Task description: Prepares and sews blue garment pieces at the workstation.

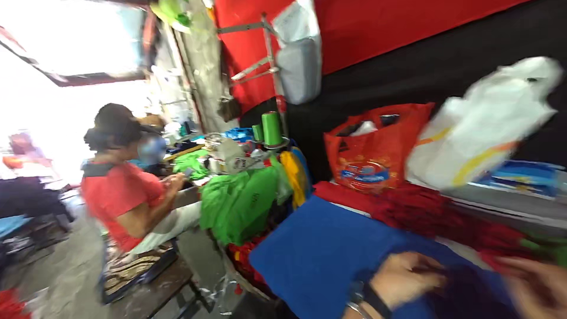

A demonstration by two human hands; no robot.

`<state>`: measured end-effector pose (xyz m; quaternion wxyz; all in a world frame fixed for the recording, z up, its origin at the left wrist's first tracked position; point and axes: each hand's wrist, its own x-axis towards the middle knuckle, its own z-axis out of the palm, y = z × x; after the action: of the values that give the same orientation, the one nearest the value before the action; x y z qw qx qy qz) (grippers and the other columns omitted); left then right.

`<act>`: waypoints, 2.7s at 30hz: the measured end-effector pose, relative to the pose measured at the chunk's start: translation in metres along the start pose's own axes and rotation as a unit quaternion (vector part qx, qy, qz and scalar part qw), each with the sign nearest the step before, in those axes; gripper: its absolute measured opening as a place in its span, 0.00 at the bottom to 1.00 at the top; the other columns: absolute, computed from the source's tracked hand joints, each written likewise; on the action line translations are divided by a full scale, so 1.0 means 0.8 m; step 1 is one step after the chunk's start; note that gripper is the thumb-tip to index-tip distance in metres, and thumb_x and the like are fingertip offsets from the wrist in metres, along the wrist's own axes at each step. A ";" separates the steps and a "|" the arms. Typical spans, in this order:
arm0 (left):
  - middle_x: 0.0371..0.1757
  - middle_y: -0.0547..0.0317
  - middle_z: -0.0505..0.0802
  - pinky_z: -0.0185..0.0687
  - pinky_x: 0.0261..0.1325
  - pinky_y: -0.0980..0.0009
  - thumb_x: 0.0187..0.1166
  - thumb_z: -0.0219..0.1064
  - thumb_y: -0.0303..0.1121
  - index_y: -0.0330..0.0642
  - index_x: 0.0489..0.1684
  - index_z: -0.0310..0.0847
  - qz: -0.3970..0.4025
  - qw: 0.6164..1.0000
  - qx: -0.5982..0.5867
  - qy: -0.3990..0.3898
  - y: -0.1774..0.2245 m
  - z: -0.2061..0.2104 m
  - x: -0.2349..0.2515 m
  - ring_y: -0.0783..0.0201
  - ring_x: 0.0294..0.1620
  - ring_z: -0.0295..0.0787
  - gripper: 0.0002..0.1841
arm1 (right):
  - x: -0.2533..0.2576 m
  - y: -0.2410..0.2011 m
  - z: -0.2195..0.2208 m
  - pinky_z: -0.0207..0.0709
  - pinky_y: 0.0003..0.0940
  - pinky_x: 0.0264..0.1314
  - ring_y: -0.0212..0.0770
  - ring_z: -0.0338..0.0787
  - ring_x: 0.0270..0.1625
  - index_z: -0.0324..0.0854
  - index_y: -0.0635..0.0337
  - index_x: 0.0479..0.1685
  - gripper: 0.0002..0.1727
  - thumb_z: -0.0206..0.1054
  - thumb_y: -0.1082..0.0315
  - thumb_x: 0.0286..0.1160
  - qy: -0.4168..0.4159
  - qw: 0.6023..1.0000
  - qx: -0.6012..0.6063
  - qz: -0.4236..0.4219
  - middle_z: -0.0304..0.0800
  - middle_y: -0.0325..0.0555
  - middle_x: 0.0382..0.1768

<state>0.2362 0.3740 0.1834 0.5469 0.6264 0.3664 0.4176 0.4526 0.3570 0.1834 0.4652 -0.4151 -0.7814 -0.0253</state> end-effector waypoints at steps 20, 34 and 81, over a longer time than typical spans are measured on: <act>0.42 0.54 0.91 0.91 0.52 0.66 0.74 0.72 0.20 0.29 0.63 0.77 -0.045 0.996 -0.074 0.018 -0.014 0.010 0.015 0.65 0.40 0.92 0.19 | -0.003 -0.030 0.028 0.83 0.38 0.51 0.39 0.87 0.39 0.83 0.67 0.49 0.23 0.86 0.64 0.59 -0.114 0.934 0.216 0.262 0.88 0.48 0.36; 0.47 0.52 0.88 0.88 0.50 0.65 0.75 0.71 0.20 0.31 0.61 0.78 -0.054 0.993 -0.084 0.063 -0.016 0.010 0.015 0.63 0.43 0.88 0.17 | -0.001 -0.016 -0.005 0.81 0.59 0.62 0.60 0.90 0.55 0.82 0.68 0.61 0.14 0.68 0.75 0.80 0.040 0.903 0.032 0.427 0.90 0.63 0.53; 0.40 0.63 0.91 0.86 0.43 0.73 0.68 0.57 0.18 0.36 0.45 0.83 0.026 0.948 -0.106 0.300 0.014 -0.057 -0.126 0.72 0.41 0.89 0.12 | -0.013 -0.015 0.049 0.74 0.51 0.77 0.59 0.81 0.73 0.85 0.71 0.61 0.19 0.68 0.85 0.69 -0.029 0.954 0.086 0.285 0.84 0.65 0.67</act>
<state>0.1551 0.2974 0.1844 0.4639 0.4204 0.4508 0.6363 0.4191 0.3594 0.1575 0.4641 -0.5797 -0.6429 0.1879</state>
